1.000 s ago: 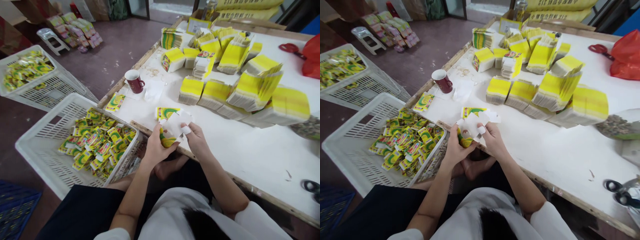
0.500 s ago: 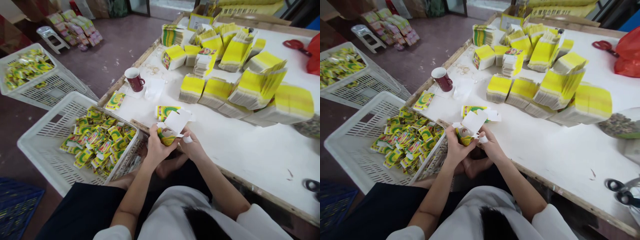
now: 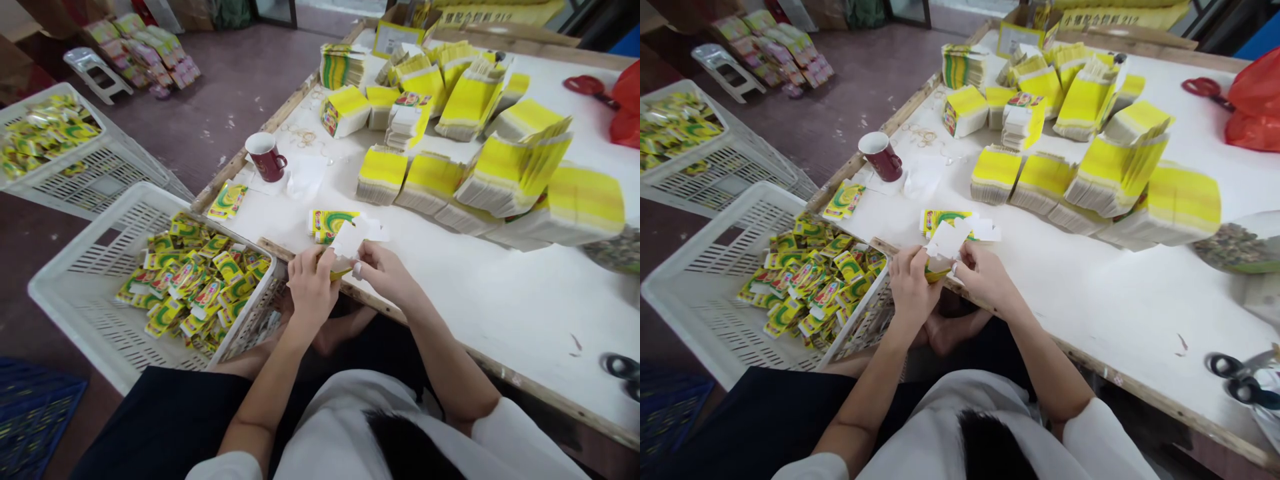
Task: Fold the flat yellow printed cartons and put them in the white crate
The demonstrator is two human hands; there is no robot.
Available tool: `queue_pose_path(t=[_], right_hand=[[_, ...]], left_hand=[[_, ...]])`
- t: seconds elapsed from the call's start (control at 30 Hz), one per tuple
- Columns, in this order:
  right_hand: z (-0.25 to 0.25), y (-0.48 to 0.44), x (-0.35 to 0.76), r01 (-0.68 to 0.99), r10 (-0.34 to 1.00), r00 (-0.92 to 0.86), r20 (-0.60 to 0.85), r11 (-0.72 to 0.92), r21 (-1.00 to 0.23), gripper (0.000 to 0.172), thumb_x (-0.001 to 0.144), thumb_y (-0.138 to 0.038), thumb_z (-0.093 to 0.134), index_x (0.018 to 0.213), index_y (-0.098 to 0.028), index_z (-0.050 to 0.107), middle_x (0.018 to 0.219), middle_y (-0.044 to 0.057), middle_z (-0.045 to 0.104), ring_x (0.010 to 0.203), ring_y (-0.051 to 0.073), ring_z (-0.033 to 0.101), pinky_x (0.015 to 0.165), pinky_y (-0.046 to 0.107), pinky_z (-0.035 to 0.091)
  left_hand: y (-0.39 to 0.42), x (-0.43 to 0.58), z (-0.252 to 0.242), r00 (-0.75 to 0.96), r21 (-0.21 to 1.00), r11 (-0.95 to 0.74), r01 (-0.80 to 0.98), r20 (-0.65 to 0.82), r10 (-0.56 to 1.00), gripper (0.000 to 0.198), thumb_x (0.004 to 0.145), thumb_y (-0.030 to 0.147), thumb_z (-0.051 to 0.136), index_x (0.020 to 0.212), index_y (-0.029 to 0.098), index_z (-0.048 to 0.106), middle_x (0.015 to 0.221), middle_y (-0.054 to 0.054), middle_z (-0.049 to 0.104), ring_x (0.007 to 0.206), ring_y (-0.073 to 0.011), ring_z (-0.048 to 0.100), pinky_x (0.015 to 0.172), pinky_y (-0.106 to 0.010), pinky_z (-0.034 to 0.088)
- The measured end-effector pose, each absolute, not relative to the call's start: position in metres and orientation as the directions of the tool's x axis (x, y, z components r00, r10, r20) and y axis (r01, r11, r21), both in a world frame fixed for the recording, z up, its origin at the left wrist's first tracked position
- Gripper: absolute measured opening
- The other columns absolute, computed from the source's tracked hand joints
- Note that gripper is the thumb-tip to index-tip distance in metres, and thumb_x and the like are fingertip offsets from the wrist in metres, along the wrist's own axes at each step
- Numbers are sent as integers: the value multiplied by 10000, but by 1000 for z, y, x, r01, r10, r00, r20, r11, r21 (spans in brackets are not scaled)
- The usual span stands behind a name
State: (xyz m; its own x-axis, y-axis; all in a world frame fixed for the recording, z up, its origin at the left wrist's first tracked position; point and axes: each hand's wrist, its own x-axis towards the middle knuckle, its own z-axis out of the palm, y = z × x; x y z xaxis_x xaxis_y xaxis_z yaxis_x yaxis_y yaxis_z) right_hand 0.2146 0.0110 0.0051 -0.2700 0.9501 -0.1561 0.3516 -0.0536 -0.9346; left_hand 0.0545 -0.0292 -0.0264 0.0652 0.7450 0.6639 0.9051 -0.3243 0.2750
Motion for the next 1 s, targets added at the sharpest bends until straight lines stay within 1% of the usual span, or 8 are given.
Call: queue_pose_path(t=[0.1, 0.23, 0.37, 0.43, 0.57, 0.67, 0.83, 1.0], right_hand=[[8, 11, 216, 516, 968, -225, -113, 20, -856, 114, 738, -279, 553, 679, -236, 465, 597, -37, 510, 571, 147, 452, 549, 290, 311], [2, 10, 212, 484, 983, -159, -87, 1, -875, 75, 714, -248, 540, 664, -234, 485, 598, -33, 526, 575, 149, 460, 568, 298, 341], [-11, 12, 208, 169, 973, -133, -186, -163, -972, 38, 652, -249, 553, 656, -229, 521, 626, -20, 564, 634, 164, 525, 618, 310, 437], [-14, 15, 207, -31, 952, -171, -253, -262, -965, 56, 609, -255, 566, 627, -224, 523, 638, -13, 564, 649, 166, 544, 621, 311, 467], [-16, 18, 205, -269, 889, -271, -370, -439, -857, 86, 549, -202, 586, 609, -218, 526, 625, -18, 551, 609, 150, 536, 587, 292, 472], [-18, 14, 204, -370, 815, -406, -413, -560, -742, 104, 597, -206, 607, 668, -226, 534, 626, -27, 555, 582, 149, 534, 592, 307, 491], [-30, 1, 203, -360, 830, -458, -318, -501, -787, 220, 710, -357, 746, 765, -228, 576, 736, -13, 634, 690, 159, 602, 711, 322, 533], [-28, -2, 206, -300, 908, -371, -195, -315, -900, 424, 751, -603, 775, 983, -260, 684, 1133, 37, 712, 1054, 206, 641, 975, 376, 508]], left_hand=[[-29, 58, -28, 60, 269, -303, 914, 651, 757, 307, 894, 265, 638, 1185, 195, 565, 1096, -129, 661, 940, -268, 585, 839, -378, 388], [-30, 61, -31, 40, 261, -264, 929, 635, 772, 295, 887, 256, 629, 1168, 196, 563, 1105, -128, 664, 935, -265, 587, 837, -373, 382], [-32, 63, -35, 9, 292, -239, 926, 616, 788, 301, 874, 253, 626, 1164, 200, 565, 1119, -131, 660, 939, -268, 588, 845, -379, 384], [-32, 64, -38, -11, 319, -236, 918, 616, 788, 322, 865, 263, 643, 1171, 200, 564, 1124, -135, 657, 965, -276, 592, 865, -391, 392], [-32, 65, -44, -78, 393, -249, 885, 654, 753, 379, 822, 267, 703, 1164, 195, 554, 1112, -140, 647, 1014, -288, 599, 915, -417, 409], [-30, 64, -47, -129, 439, -278, 854, 698, 705, 467, 779, 230, 724, 1191, 182, 511, 1114, -145, 620, 1036, -291, 593, 931, -431, 435], [-23, 55, -45, -290, 673, -267, 690, 594, 750, 608, 756, 267, 739, 1274, 162, 437, 1150, -129, 568, 1082, -266, 588, 946, -402, 488], [-20, 52, -42, -300, 758, -285, 586, 530, 793, 643, 747, 339, 774, 1264, 176, 427, 1136, -97, 569, 996, -221, 614, 877, -343, 523]])
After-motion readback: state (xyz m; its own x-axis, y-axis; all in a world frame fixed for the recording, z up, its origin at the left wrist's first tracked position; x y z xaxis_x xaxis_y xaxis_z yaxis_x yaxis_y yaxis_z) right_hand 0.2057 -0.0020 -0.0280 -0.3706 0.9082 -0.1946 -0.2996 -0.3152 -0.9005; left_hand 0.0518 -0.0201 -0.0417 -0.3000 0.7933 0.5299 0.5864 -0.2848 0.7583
